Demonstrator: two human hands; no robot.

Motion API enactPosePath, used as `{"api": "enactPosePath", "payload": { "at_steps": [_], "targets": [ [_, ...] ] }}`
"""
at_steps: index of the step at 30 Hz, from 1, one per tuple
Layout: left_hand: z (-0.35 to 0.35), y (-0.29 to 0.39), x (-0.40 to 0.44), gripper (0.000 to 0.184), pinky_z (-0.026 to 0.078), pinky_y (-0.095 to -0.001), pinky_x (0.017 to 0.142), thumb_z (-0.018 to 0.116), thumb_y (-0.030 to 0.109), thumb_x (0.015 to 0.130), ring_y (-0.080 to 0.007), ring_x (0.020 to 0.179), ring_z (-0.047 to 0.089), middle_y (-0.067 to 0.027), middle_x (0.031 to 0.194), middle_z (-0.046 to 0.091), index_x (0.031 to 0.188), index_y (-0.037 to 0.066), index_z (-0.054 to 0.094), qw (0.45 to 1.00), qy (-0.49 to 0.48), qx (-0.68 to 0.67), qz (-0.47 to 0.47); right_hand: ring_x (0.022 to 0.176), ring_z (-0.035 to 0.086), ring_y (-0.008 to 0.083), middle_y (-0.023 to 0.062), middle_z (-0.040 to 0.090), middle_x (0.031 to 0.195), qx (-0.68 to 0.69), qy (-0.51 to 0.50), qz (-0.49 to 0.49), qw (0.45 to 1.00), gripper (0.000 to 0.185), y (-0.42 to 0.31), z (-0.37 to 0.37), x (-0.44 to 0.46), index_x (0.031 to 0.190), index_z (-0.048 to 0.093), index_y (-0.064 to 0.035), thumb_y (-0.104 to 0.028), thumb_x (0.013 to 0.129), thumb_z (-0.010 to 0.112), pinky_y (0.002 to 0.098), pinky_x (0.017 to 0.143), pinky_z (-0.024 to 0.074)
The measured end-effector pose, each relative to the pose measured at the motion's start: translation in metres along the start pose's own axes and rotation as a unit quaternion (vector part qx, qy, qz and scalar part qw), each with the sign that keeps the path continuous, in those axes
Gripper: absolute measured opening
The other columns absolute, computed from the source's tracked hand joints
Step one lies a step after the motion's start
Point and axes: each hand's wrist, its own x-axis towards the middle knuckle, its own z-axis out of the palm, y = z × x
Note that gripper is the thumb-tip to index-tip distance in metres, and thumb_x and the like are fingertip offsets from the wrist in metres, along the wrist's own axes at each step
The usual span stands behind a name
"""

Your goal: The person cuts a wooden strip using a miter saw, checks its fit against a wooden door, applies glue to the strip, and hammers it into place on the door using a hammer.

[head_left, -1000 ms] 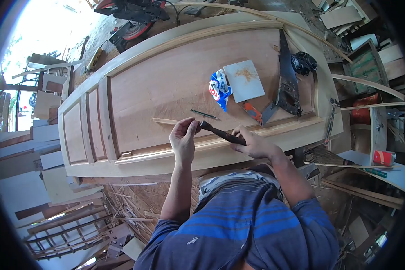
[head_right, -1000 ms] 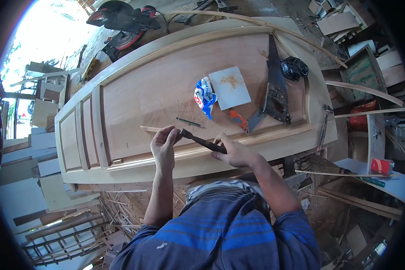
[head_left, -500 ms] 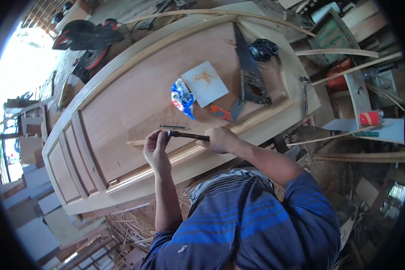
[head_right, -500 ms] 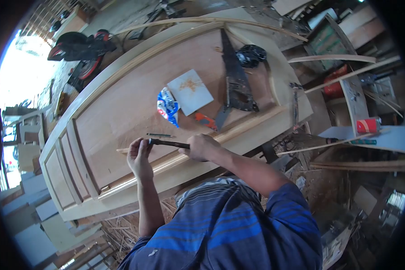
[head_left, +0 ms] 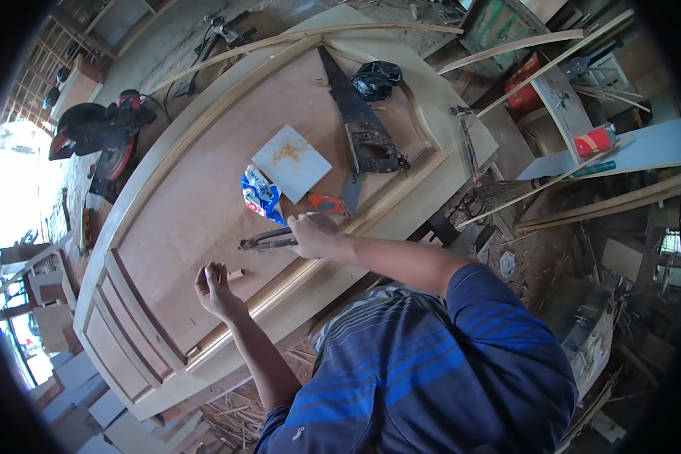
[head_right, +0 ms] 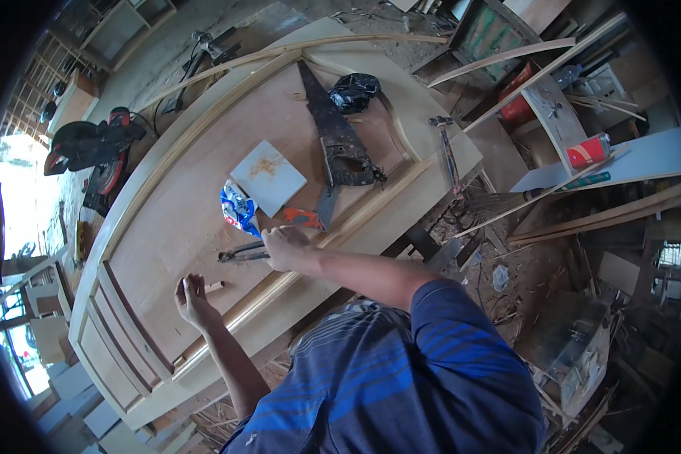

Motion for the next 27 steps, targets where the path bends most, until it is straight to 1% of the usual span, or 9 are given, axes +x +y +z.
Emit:
{"api": "enactPosePath", "payload": {
  "at_steps": [4, 7, 9, 13, 15, 19, 22, 25, 27],
  "targets": [
    [0.027, 0.014, -0.012, 0.023, 0.064, -0.0328, 0.085, 0.073, 0.011, 0.106, -0.0187, 0.094, 0.073, -0.013, 0.108, 0.073, 0.122, 0.002, 0.061, 0.998, -0.05, 0.032, 0.025, 0.107, 0.071, 0.0389, 0.0168, 0.072, 0.108, 0.024, 0.156, -0.063, 0.986, 0.027, 0.015, 0.042, -0.002, 0.106, 0.072, -0.0032, -0.024, 0.091, 0.082, 0.0501, 0.097, 0.0574],
    [0.063, 0.01, -0.036, 0.023, 0.063, -0.0323, 0.089, 0.072, 0.007, 0.103, -0.0177, 0.093, 0.073, -0.012, 0.108, 0.074, 0.122, -0.003, 0.066, 0.989, -0.134, 0.054, -0.014, 0.109, 0.07, 0.0356, 0.0124, 0.073, 0.105, 0.162, 0.184, -0.029, 0.969, 0.024, 0.031, 0.006, -0.036, 0.108, 0.075, -0.0076, -0.023, 0.09, 0.081, 0.0493, 0.096, 0.0569],
    [0.097, 0.004, -0.065, 0.025, 0.062, -0.0327, 0.092, 0.072, 0.005, 0.102, -0.0177, 0.095, 0.073, -0.0113, 0.109, 0.074, 0.124, -0.005, 0.068, 0.979, -0.19, 0.054, -0.048, 0.105, 0.07, 0.0353, 0.0111, 0.073, 0.104, 0.13, 0.343, -0.061, 0.928, 0.015, 0.078, -0.025, -0.06, 0.104, 0.075, -0.0102, -0.019, 0.092, 0.079, 0.0482, 0.094, 0.0553],
    [0.167, -0.02, -0.129, 0.03, 0.058, -0.0279, 0.094, 0.074, -0.001, 0.1, -0.0141, 0.102, 0.072, -0.009, 0.114, 0.074, 0.129, -0.006, 0.069, 0.927, -0.355, 0.098, -0.066, 0.106, 0.067, 0.0374, 0.0134, 0.072, 0.106, 0.035, 0.496, 0.187, 0.847, 0.015, 0.194, -0.094, -0.147, 0.11, 0.07, -0.0071, -0.011, 0.095, 0.073, 0.0499, 0.095, 0.0516],
    [0.205, -0.039, -0.161, 0.023, 0.058, -0.026, 0.089, 0.075, 0.004, 0.102, -0.0123, 0.098, 0.071, -0.0076, 0.114, 0.074, 0.123, -0.005, 0.072, 0.894, -0.415, 0.132, -0.103, 0.113, 0.064, 0.0401, 0.0167, 0.069, 0.116, -0.061, 0.49, 0.291, 0.819, 0.026, 0.252, -0.117, -0.186, 0.118, 0.068, -0.0064, -0.015, 0.095, 0.075, 0.0533, 0.099, 0.0497],
    [0.29, -0.091, -0.211, 0.016, 0.059, -0.0283, 0.086, 0.075, 0.008, 0.103, -0.013, 0.093, 0.074, -0.0062, 0.102, 0.076, 0.115, -0.002, 0.076, 0.849, -0.495, 0.184, -0.017, 0.124, 0.057, 0.0447, 0.02, 0.064, 0.13, 0.008, 0.455, 0.333, 0.826, 0.048, 0.317, -0.121, -0.21, 0.135, 0.064, -0.0093, -0.02, 0.091, 0.08, 0.0609, 0.108, 0.0432],
    [0.352, -0.113, -0.234, 0.015, 0.059, -0.0299, 0.085, 0.077, 0.008, 0.101, -0.0161, 0.091, 0.076, -0.0116, 0.098, 0.078, 0.11, -0.003, 0.076, 0.823, -0.518, 0.214, 0.095, 0.116, 0.064, 0.0428, 0.0198, 0.068, 0.12, -0.102, 0.502, 0.27, 0.815, 0.041, 0.308, -0.145, -0.2, 0.132, 0.068, -0.0086, -0.017, 0.093, 0.079, 0.0572, 0.101, 0.0502],
    [0.389, -0.135, -0.245, 0.015, 0.059, -0.0312, 0.083, 0.078, 0.009, 0.099, -0.0188, 0.092, 0.077, -0.0162, 0.099, 0.078, 0.108, -0.003, 0.077, 0.807, -0.522, 0.238, 0.138, 0.097, 0.072, 0.0399, 0.0186, 0.073, 0.107, 0.152, 0.431, 0.28, 0.845, 0.027, 0.293, -0.161, -0.186, 0.121, 0.074, -0.0057, -0.013, 0.095, 0.077, 0.0494, 0.087, 0.0574],
    [0.399, -0.153, -0.25, 0.016, 0.059, -0.0319, 0.083, 0.078, 0.009, 0.099, -0.0196, 0.091, 0.078, -0.0166, 0.099, 0.079, 0.11, -0.003, 0.077, 0.819, -0.504, 0.244, 0.126, 0.089, 0.074, 0.0386, 0.0174, 0.076, 0.1, 0.108, 0.449, 0.235, 0.855, 0.018, 0.308, -0.147, -0.176, 0.114, 0.077, -0.0048, -0.012, 0.097, 0.077, 0.0457, 0.08, 0.0588]
  ]
}}
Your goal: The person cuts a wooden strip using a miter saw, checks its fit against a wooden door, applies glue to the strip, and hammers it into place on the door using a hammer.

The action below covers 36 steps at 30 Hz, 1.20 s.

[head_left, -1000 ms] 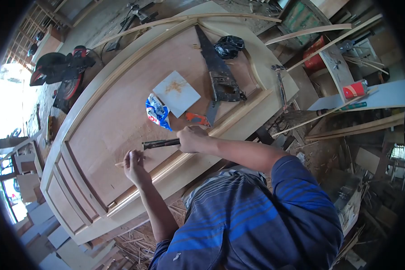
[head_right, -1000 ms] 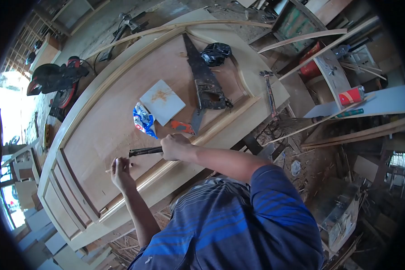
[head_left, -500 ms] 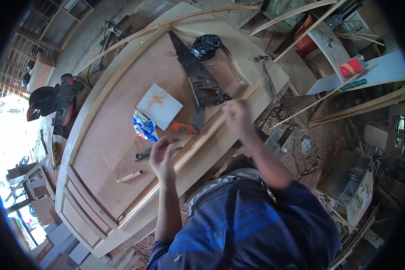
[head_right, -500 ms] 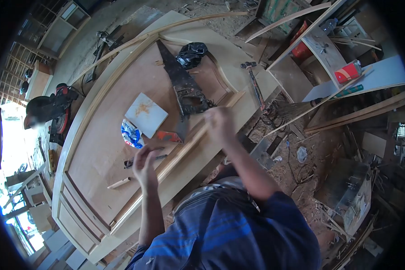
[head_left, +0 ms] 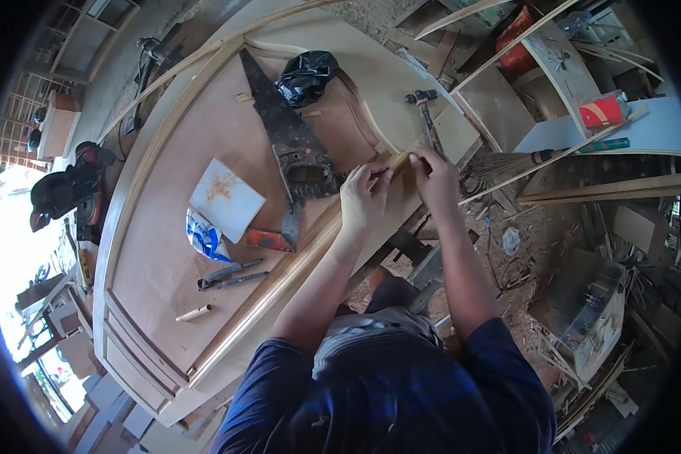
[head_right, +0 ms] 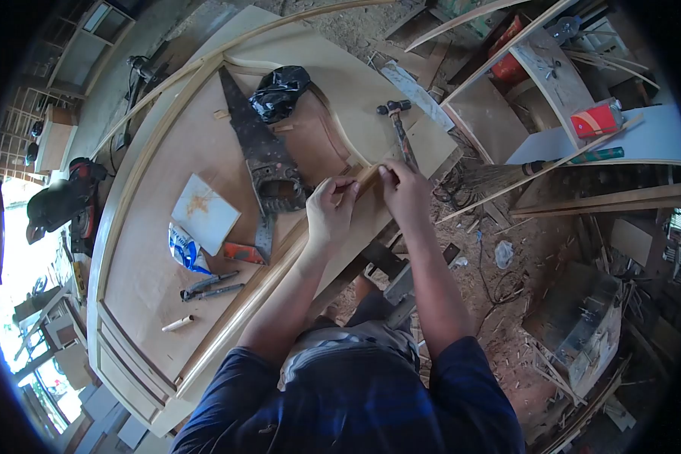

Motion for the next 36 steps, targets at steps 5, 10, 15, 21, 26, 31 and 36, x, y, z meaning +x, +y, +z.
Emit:
{"api": "enactPosePath", "payload": {
  "at_steps": [5, 10, 15, 21, 26, 31, 36],
  "targets": [
    [0.019, -0.002, 0.014, 0.017, 0.059, -0.0318, 0.081, 0.076, 0.008, 0.101, -0.0181, 0.089, 0.078, -0.0163, 0.101, 0.081, 0.114, -0.003, 0.077, 0.997, 0.019, -0.031, -0.067, 0.092, 0.077, 0.0371, 0.0158, 0.079, 0.098, -0.017, 0.014, -0.02, 1.0, 0.013, 0.008, 0.01, 0.008, 0.108, 0.078, -0.0045, -0.008, 0.096, 0.077, 0.0444, 0.08, 0.0597],
    [0.022, -0.004, 0.015, 0.016, 0.059, -0.0287, 0.081, 0.075, 0.008, 0.103, -0.014, 0.09, 0.077, -0.0145, 0.1, 0.082, 0.115, -0.002, 0.077, 0.996, 0.018, -0.051, -0.069, 0.096, 0.075, 0.0388, 0.016, 0.078, 0.101, 0.009, 0.014, -0.01, 1.0, 0.013, 0.011, 0.004, 0.01, 0.108, 0.078, -0.0046, -0.007, 0.095, 0.077, 0.0459, 0.082, 0.0586],
    [0.024, -0.009, 0.016, 0.014, 0.061, -0.0333, 0.08, 0.077, 0.011, 0.101, -0.0223, 0.087, 0.08, -0.0146, 0.099, 0.081, 0.111, 0.001, 0.077, 0.994, 0.014, -0.047, -0.095, 0.112, 0.064, 0.0437, 0.0188, 0.067, 0.114, -0.11, 0.058, 0.033, 0.992, 0.032, 0.011, -0.014, 0.004, 0.126, 0.069, -0.0062, -0.01, 0.096, 0.077, 0.054, 0.098, 0.0516],
    [0.025, -0.013, 0.016, 0.012, 0.06, -0.0367, 0.078, 0.077, 0.011, 0.1, -0.0295, 0.087, 0.079, -0.0156, 0.098, 0.079, 0.109, 0.003, 0.077, 0.998, -0.004, 0.017, -0.053, 0.115, 0.063, 0.0439, 0.0238, 0.063, 0.123, -0.139, 0.021, 0.125, 0.982, 0.04, 0.024, -0.014, 0.005, 0.134, 0.059, -0.0049, -0.013, 0.098, 0.076, 0.0535, 0.098, 0.0518],
    [0.028, -0.017, 0.014, 0.009, 0.059, -0.0387, 0.08, 0.078, 0.009, 0.098, -0.0331, 0.09, 0.077, -0.0147, 0.1, 0.079, 0.105, 0.004, 0.077, 0.999, 0.005, 0.027, -0.018, 0.098, 0.072, 0.0366, 0.0203, 0.071, 0.11, -0.034, -0.015, 0.218, 0.975, 0.033, 0.001, -0.039, 0.003, 0.129, 0.06, -0.0021, -0.024, 0.106, 0.07, 0.0482, 0.085, 0.0553],
    [0.028, -0.014, 0.015, 0.008, 0.06, -0.04, 0.08, 0.079, 0.009, 0.097, -0.0317, 0.091, 0.077, -0.0123, 0.1, 0.08, 0.103, 0.004, 0.077, 0.999, 0.014, 0.034, 0.001, 0.081, 0.071, 0.0274, 0.0156, 0.07, 0.096, 0.0, -0.038, 0.221, 0.975, 0.036, -0.012, -0.06, -0.036, 0.131, 0.061, -0.0014, -0.032, 0.112, 0.062, 0.0422, 0.075, 0.0549],
    [0.028, -0.015, 0.015, 0.009, 0.06, -0.04, 0.081, 0.081, 0.008, 0.095, -0.0312, 0.091, 0.077, -0.0112, 0.1, 0.08, 0.103, 0.004, 0.077, 0.998, 0.016, 0.048, 0.032, 0.079, 0.071, 0.0268, 0.0155, 0.069, 0.096, -0.014, -0.055, 0.158, 0.986, 0.035, -0.022, -0.076, -0.063, 0.131, 0.063, -0.0009, -0.032, 0.113, 0.061, 0.041, 0.073, 0.0554]
  ]
}}
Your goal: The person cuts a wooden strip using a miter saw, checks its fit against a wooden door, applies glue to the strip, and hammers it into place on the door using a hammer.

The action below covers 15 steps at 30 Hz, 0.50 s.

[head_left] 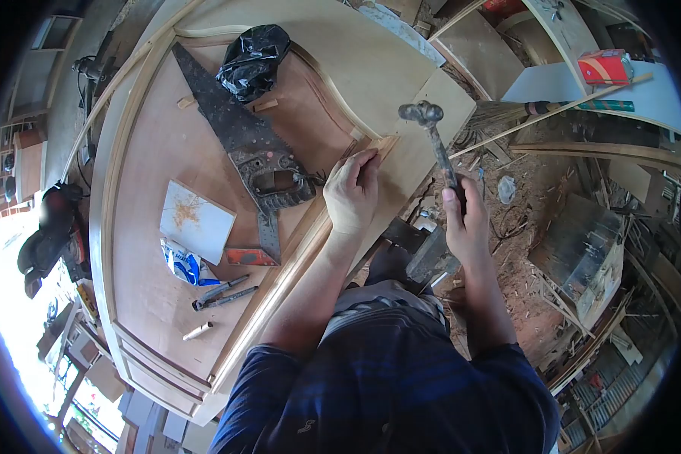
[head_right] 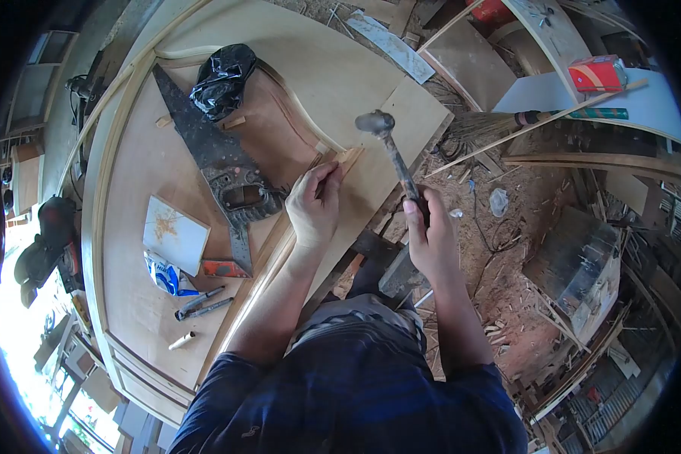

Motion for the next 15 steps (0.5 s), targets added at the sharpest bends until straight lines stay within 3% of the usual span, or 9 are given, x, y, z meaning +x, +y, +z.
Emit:
{"api": "enactPosePath", "payload": {
  "at_steps": [4, 7, 13, 15],
  "targets": [
    [-0.001, 0.004, -0.001, 0.01, 0.06, -0.0395, 0.08, 0.081, 0.007, 0.093, -0.0303, 0.091, 0.077, -0.0104, 0.099, 0.08, 0.102, 0.005, 0.077, 1.0, -0.008, 0.013, -0.012, 0.081, 0.072, 0.0279, 0.0156, 0.07, 0.096, -0.006, 0.0, -0.038, 0.999, 0.035, 0.0, 0.0, -0.012, 0.132, 0.063, -0.0012, -0.03, 0.112, 0.063, 0.0405, 0.074, 0.0563],
    [0.002, 0.002, -0.002, 0.012, 0.061, -0.0397, 0.08, 0.082, 0.007, 0.092, -0.0298, 0.091, 0.076, -0.0087, 0.099, 0.08, 0.103, 0.007, 0.078, 0.999, 0.001, 0.036, 0.029, 0.084, 0.074, 0.0319, 0.0167, 0.072, 0.099, -0.001, -0.017, -0.05, 0.999, 0.034, -0.002, -0.001, -0.017, 0.133, 0.063, -0.002, -0.027, 0.111, 0.064, 0.0421, 0.075, 0.0575],
    [0.001, -0.002, -0.005, 0.037, 0.058, -0.0418, 0.087, 0.08, 0.006, 0.091, -0.0278, 0.093, 0.075, -0.0025, 0.099, 0.08, 0.127, 0.013, 0.073, 0.997, -0.001, 0.062, 0.052, 0.093, 0.077, 0.039, 0.0188, 0.076, 0.106, -0.047, -0.038, -0.1, 0.993, 0.031, 0.003, -0.004, -0.028, 0.133, 0.064, -0.0032, -0.024, 0.11, 0.064, 0.0457, 0.075, 0.0593],
    [0.002, -0.003, -0.008, 0.047, 0.056, -0.0441, 0.09, 0.08, 0.007, 0.091, -0.0277, 0.095, 0.075, -0.0021, 0.1, 0.08, 0.136, 0.014, 0.069, 0.995, -0.005, 0.083, 0.047, 0.094, 0.077, 0.0397, 0.0185, 0.076, 0.106, -0.069, -0.062, -0.076, 0.993, 0.032, 0.001, -0.006, -0.028, 0.134, 0.063, -0.0029, -0.024, 0.11, 0.064, 0.0458, 0.076, 0.0596]
  ]
}}
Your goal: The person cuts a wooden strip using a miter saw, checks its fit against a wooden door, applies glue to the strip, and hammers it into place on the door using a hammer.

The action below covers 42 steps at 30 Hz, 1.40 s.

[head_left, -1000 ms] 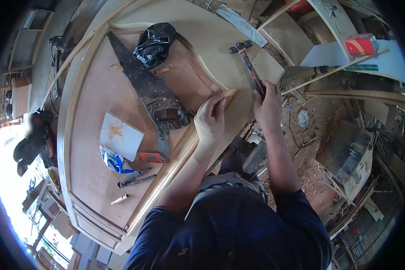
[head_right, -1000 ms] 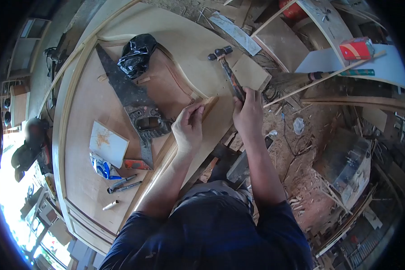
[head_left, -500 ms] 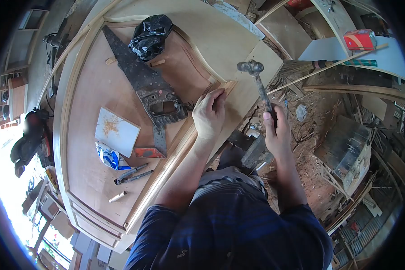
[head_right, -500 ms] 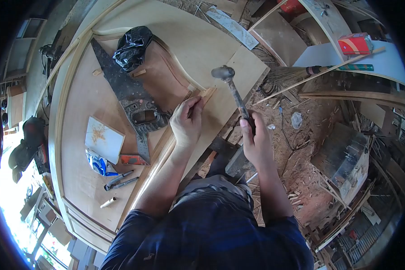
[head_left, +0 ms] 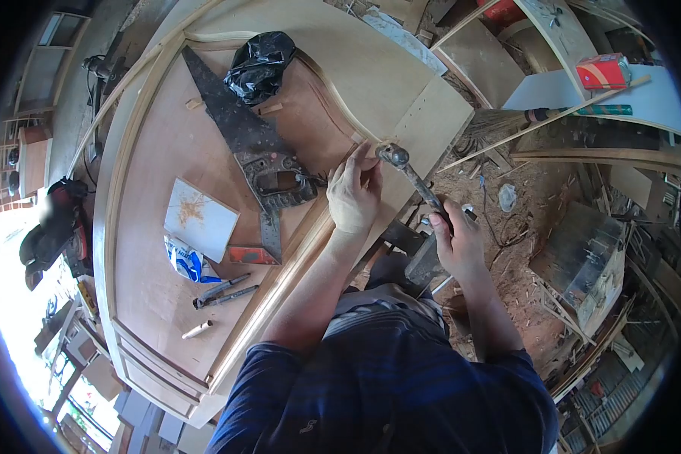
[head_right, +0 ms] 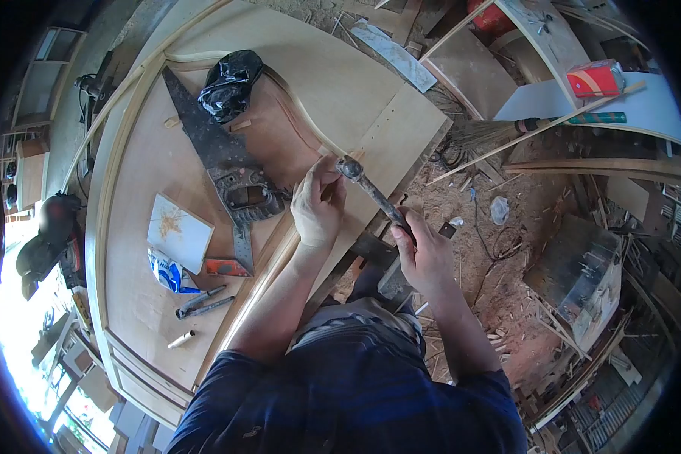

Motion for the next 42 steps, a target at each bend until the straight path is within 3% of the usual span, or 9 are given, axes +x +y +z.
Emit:
{"api": "enactPosePath", "payload": {
  "at_steps": [4, 7, 16, 28, 31, 34, 35, 38, 42],
  "targets": [
    [0.005, -0.007, -0.002, 0.057, 0.053, -0.0473, 0.095, 0.08, 0.008, 0.09, -0.0276, 0.098, 0.074, -0.0017, 0.102, 0.081, 0.145, 0.015, 0.065, 1.0, -0.003, 0.003, 0.009, 0.094, 0.076, 0.041, 0.0184, 0.076, 0.106, -0.021, -0.011, 0.017, 1.0, 0.033, 0.001, -0.003, -0.002, 0.135, 0.063, -0.0031, -0.024, 0.11, 0.064, 0.0457, 0.076, 0.0598],
    [0.005, -0.009, -0.002, 0.052, 0.054, -0.0406, 0.09, 0.082, 0.007, 0.091, -0.0268, 0.097, 0.076, -0.0032, 0.101, 0.082, 0.141, 0.011, 0.067, 0.999, 0.005, 0.034, 0.041, 0.094, 0.077, 0.0395, 0.0179, 0.075, 0.106, 0.027, 0.03, -0.012, 0.999, 0.033, -0.001, -0.005, -0.007, 0.136, 0.063, -0.0035, -0.024, 0.11, 0.064, 0.0452, 0.075, 0.0599],
    [0.004, -0.006, -0.002, 0.055, 0.053, -0.0405, 0.093, 0.08, 0.006, 0.092, -0.0272, 0.097, 0.075, -0.0048, 0.101, 0.081, 0.144, 0.011, 0.064, 0.999, 0.009, 0.014, 0.046, 0.088, 0.077, 0.0345, 0.0165, 0.075, 0.104, 0.02, 0.051, -0.04, 0.998, 0.031, 0.001, -0.002, -0.006, 0.135, 0.064, -0.0032, -0.022, 0.109, 0.065, 0.0421, 0.072, 0.0595],
    [0.001, -0.005, -0.003, 0.058, 0.052, -0.0437, 0.096, 0.076, 0.002, 0.089, -0.0295, 0.097, 0.073, -0.0062, 0.102, 0.078, 0.145, 0.012, 0.064, 0.998, -0.014, 0.025, 0.051, 0.088, 0.076, 0.0382, 0.0179, 0.074, 0.104, -0.036, 0.012, -0.026, 0.999, 0.03, 0.018, 0.01, -0.008, 0.131, 0.065, -0.002, -0.019, 0.107, 0.067, 0.0451, 0.071, 0.059],
    [0.003, -0.005, -0.002, 0.06, 0.052, -0.0434, 0.095, 0.076, 0.002, 0.088, -0.0295, 0.096, 0.072, -0.0063, 0.1, 0.077, 0.145, 0.013, 0.064, 0.998, -0.002, 0.029, 0.056, 0.088, 0.076, 0.0385, 0.0192, 0.074, 0.103, 0.043, 0.078, -0.055, 0.995, 0.027, 0.006, 0.008, -0.01, 0.128, 0.065, -0.0022, -0.018, 0.107, 0.067, 0.0453, 0.071, 0.0589],
    [0.002, -0.004, -0.001, 0.061, 0.052, -0.0438, 0.095, 0.078, 0.003, 0.087, -0.0295, 0.096, 0.072, -0.0058, 0.1, 0.077, 0.146, 0.013, 0.064, 0.998, -0.005, 0.033, 0.06, 0.089, 0.076, 0.0384, 0.0199, 0.074, 0.104, 0.01, 0.075, -0.06, 0.995, 0.027, 0.01, 0.014, -0.009, 0.129, 0.065, -0.0017, -0.018, 0.107, 0.067, 0.0449, 0.072, 0.0592],
    [0.002, -0.003, -0.002, 0.061, 0.052, -0.0438, 0.094, 0.078, 0.003, 0.087, -0.0294, 0.096, 0.072, -0.0056, 0.1, 0.077, 0.146, 0.013, 0.064, 0.998, -0.009, 0.031, 0.054, 0.091, 0.077, 0.0379, 0.0191, 0.074, 0.105, -0.046, -0.01, -0.006, 0.999, 0.03, 0.014, 0.01, -0.008, 0.133, 0.064, -0.0016, -0.017, 0.108, 0.066, 0.0438, 0.075, 0.06],
    [0.002, -0.005, -0.001, 0.06, 0.052, -0.0436, 0.094, 0.078, 0.003, 0.087, -0.0287, 0.095, 0.072, -0.005, 0.101, 0.078, 0.145, 0.013, 0.064, 0.999, -0.013, 0.028, 0.044, 0.091, 0.076, 0.0386, 0.019, 0.074, 0.106, -0.003, -0.002, 0.006, 1.0, 0.029, 0.008, 0.006, -0.009, 0.133, 0.064, -0.0021, -0.017, 0.108, 0.065, 0.0444, 0.074, 0.0598],
    [0.001, -0.005, -0.003, 0.06, 0.051, -0.043, 0.093, 0.078, 0.004, 0.088, -0.0273, 0.094, 0.072, -0.0037, 0.1, 0.077, 0.145, 0.013, 0.065, 0.998, -0.015, 0.037, 0.042, 0.088, 0.076, 0.0381, 0.0187, 0.074, 0.105, 0.037, 0.087, -0.062, 0.994, 0.028, 0.009, 0.008, -0.014, 0.133, 0.065, -0.0019, -0.017, 0.109, 0.064, 0.044, 0.073, 0.0598]
  ]
}}
